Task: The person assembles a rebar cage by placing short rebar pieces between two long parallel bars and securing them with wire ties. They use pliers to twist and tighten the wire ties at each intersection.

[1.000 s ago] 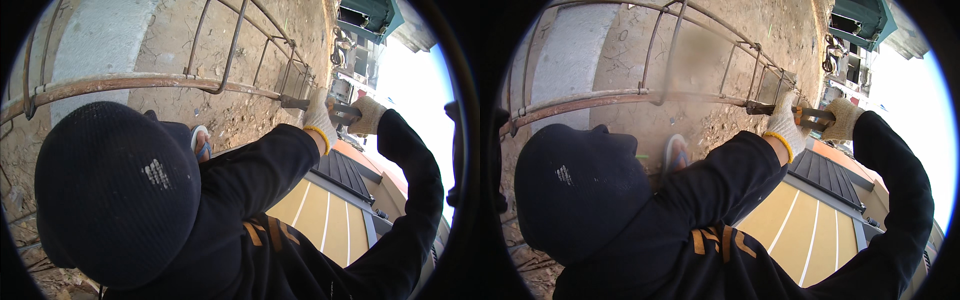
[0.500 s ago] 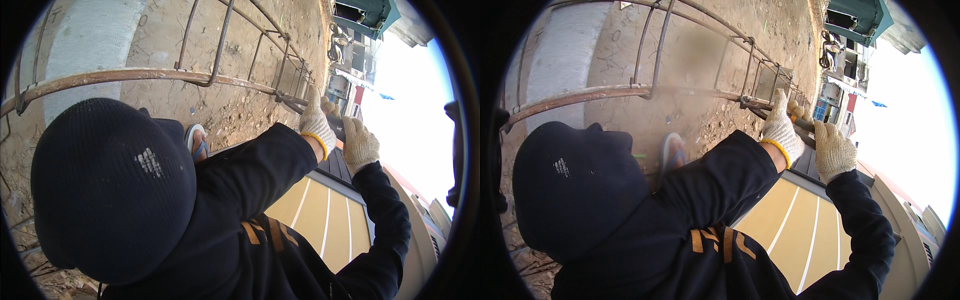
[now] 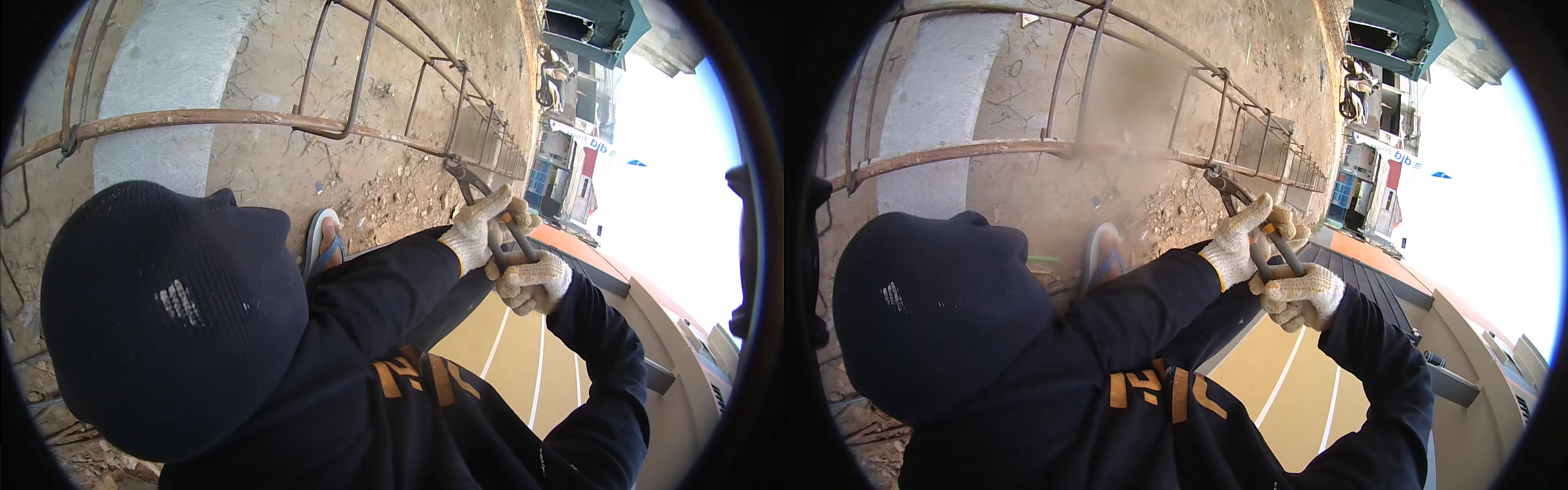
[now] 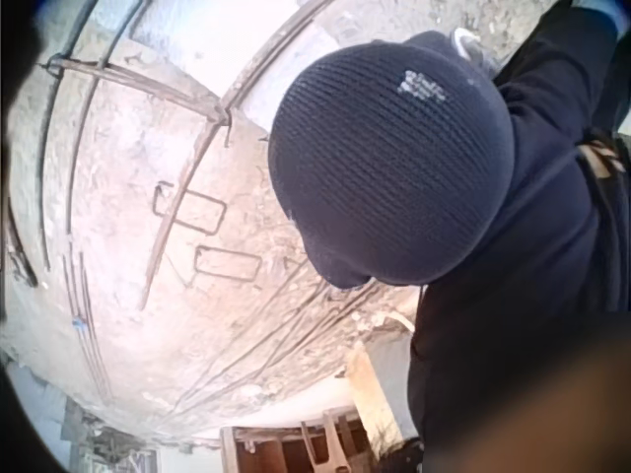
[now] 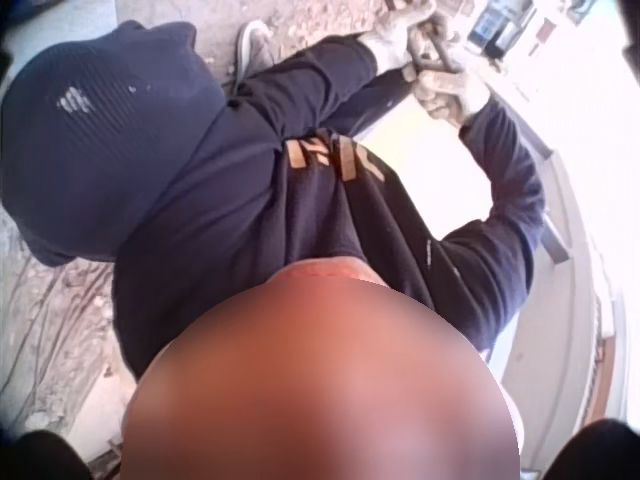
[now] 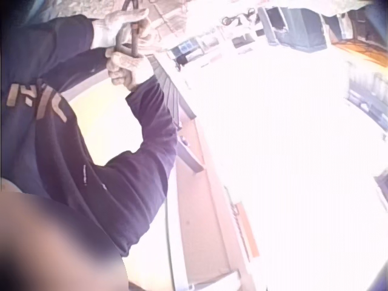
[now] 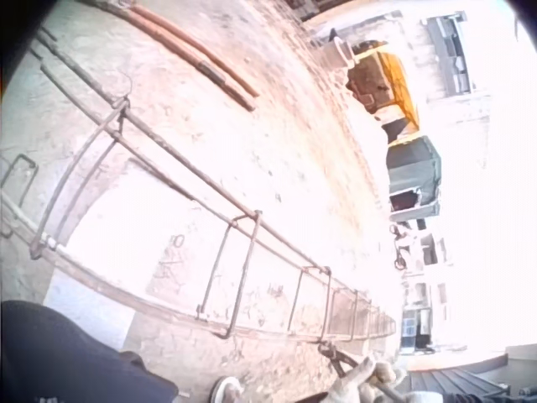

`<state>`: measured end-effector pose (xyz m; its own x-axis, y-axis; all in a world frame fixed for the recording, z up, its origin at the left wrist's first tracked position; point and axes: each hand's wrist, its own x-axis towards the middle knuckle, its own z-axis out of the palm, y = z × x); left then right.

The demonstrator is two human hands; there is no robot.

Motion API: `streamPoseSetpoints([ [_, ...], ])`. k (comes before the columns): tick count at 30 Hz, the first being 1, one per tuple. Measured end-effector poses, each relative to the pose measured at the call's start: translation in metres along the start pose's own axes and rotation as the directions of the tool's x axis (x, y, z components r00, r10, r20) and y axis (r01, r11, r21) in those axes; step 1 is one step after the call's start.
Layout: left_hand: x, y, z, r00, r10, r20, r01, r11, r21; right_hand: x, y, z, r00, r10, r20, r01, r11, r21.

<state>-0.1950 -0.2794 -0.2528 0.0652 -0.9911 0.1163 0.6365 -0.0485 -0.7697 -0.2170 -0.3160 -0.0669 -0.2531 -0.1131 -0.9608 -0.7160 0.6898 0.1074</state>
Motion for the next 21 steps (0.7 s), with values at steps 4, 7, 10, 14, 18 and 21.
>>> streamPoseSetpoints([
  [4,0.011,-0.013,0.011,0.915,0.178,-0.362,-0.073,0.956,0.285,0.007,-0.012,0.012,0.710,-0.670,-0.218,-0.311,-0.020,-0.950],
  [7,0.023,-0.019,0.035,0.767,0.313,-0.560,-0.171,0.941,0.291,0.010,-0.015,0.034,0.495,-0.802,-0.335,-0.586,-0.024,-0.810],
  [10,0.022,-0.008,0.044,0.766,0.126,-0.630,-0.121,0.991,0.051,0.009,0.004,0.061,0.473,-0.803,-0.362,-0.606,0.002,-0.796],
  [14,0.004,0.004,0.035,0.924,-0.013,-0.382,-0.022,0.996,-0.087,-0.002,0.000,0.059,0.763,-0.444,-0.469,-0.217,0.508,-0.834],
  [18,-0.007,0.008,0.021,0.968,-0.043,-0.249,0.028,0.998,-0.060,0.014,0.020,0.023,0.949,-0.288,-0.130,0.274,0.955,-0.116],
  [21,-0.009,0.011,0.010,0.973,-0.047,-0.227,0.042,0.999,-0.025,0.031,0.039,-0.004,0.970,-0.153,0.187,0.117,0.975,0.191],
])
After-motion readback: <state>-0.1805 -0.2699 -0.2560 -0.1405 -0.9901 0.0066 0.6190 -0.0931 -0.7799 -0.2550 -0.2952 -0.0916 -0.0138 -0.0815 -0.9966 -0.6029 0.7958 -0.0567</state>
